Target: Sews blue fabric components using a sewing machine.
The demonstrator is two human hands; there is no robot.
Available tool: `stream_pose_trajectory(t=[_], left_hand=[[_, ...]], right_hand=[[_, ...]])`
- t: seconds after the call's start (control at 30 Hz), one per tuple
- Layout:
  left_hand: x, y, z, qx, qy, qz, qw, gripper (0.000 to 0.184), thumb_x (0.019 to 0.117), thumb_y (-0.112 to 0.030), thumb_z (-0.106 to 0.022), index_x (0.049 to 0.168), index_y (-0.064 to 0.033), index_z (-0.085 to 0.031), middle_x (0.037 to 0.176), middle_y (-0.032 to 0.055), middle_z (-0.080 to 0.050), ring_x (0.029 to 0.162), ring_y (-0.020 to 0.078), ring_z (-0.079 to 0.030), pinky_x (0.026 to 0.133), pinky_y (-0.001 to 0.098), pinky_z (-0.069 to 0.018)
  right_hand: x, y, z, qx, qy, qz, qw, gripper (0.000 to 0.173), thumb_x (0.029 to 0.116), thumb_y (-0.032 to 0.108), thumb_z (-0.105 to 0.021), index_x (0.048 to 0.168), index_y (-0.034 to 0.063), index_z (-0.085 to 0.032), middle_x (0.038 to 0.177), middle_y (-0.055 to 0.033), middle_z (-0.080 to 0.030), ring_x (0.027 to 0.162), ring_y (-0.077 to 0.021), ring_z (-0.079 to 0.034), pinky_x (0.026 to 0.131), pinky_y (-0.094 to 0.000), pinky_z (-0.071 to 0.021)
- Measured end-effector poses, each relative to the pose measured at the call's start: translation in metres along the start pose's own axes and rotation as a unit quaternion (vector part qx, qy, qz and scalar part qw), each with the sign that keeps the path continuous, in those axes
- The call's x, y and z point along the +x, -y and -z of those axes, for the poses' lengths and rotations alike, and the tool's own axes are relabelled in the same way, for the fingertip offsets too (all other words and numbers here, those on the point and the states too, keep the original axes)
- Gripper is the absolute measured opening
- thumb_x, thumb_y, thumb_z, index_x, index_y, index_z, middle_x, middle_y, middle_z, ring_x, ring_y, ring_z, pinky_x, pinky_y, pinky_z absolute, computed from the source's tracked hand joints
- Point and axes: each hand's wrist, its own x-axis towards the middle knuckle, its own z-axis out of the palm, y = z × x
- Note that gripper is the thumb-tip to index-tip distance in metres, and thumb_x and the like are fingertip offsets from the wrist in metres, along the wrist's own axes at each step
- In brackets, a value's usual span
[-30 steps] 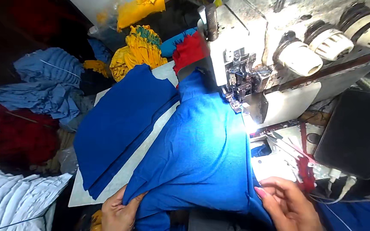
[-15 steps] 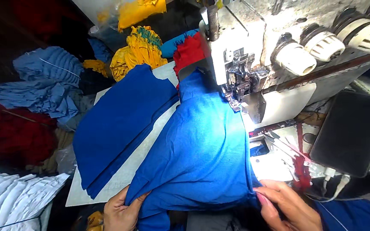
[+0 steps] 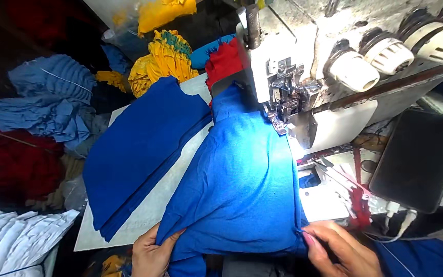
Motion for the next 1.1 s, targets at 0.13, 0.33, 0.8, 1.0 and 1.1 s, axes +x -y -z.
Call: stream_pose_trajectory(t=[0.13,0.33,0.8,1.0,1.1], left_hand=[[0.001,0.0,-0.001,-0.003,-0.005,-0.003,1.0,0.012,0.0836,-0.011,-0.078,0.093,-0.0187,-0.078,0.089,-0.015,-0.077,0.083,-0.004,-0.071,0.079,0.018,-0.0603],[-0.001,-0.001,-0.003,-0.019,-0.005,0.008,1.0,0.01,0.084,-0.013,-0.079,0.092,-0.0193,-0.079,0.087,-0.0145,-0.077,0.081,-0.0032,-0.071,0.077,0.0185,-0.0605],[-0.001,0.013,-0.008,-0.015,0.004,0.012,1.0,0.011,0.083,-0.012,-0.079,0.092,-0.0186,-0.079,0.088,-0.0137,-0.077,0.081,-0.003,-0.072,0.078,0.0187,-0.0606],[0.003,0.012,-0.004,-0.015,0.009,0.01,1.0,0.01,0.0822,-0.015,-0.081,0.091,-0.0193,-0.079,0.088,-0.0133,-0.077,0.08,-0.0031,-0.072,0.077,0.0184,-0.0605],[0.003,0.013,-0.005,-0.019,0.005,0.017,1.0,0.01,0.0816,-0.012,-0.08,0.091,-0.0174,-0.079,0.086,-0.012,-0.077,0.079,-0.0023,-0.072,0.076,0.0187,-0.0607]], right_hand=[[0.001,0.007,0.004,0.015,0.001,-0.041,0.999,0.024,0.1054,0.011,-0.049,0.096,-0.005,-0.064,0.091,-0.0204,-0.07,0.085,-0.0133,-0.067,0.079,-0.0182,-0.0521],[0.004,0.019,0.006,0.108,0.037,-0.206,0.972,0.028,0.1069,0.013,-0.043,0.098,-0.0073,-0.06,0.08,-0.0072,-0.062,0.074,0.0023,-0.056,0.07,-0.0131,-0.0464],[-0.011,-0.006,0.003,0.105,0.004,-0.011,0.994,0.019,0.1058,0.016,-0.05,0.106,0.0015,-0.062,0.11,-0.011,-0.062,0.105,-0.0036,-0.06,0.091,-0.0134,-0.0499],[-0.009,0.001,0.005,0.128,-0.019,-0.029,0.991,0.016,0.1041,0.018,-0.059,0.099,0.0039,-0.066,0.108,-0.0062,-0.065,0.106,-0.0009,-0.061,0.092,-0.0127,-0.0506],[-0.007,0.005,0.005,0.152,-0.038,-0.059,0.986,0.011,0.0997,0.015,-0.066,0.095,0.0059,-0.069,0.106,-0.0026,-0.067,0.104,0.0005,-0.062,0.089,-0.0126,-0.052]])
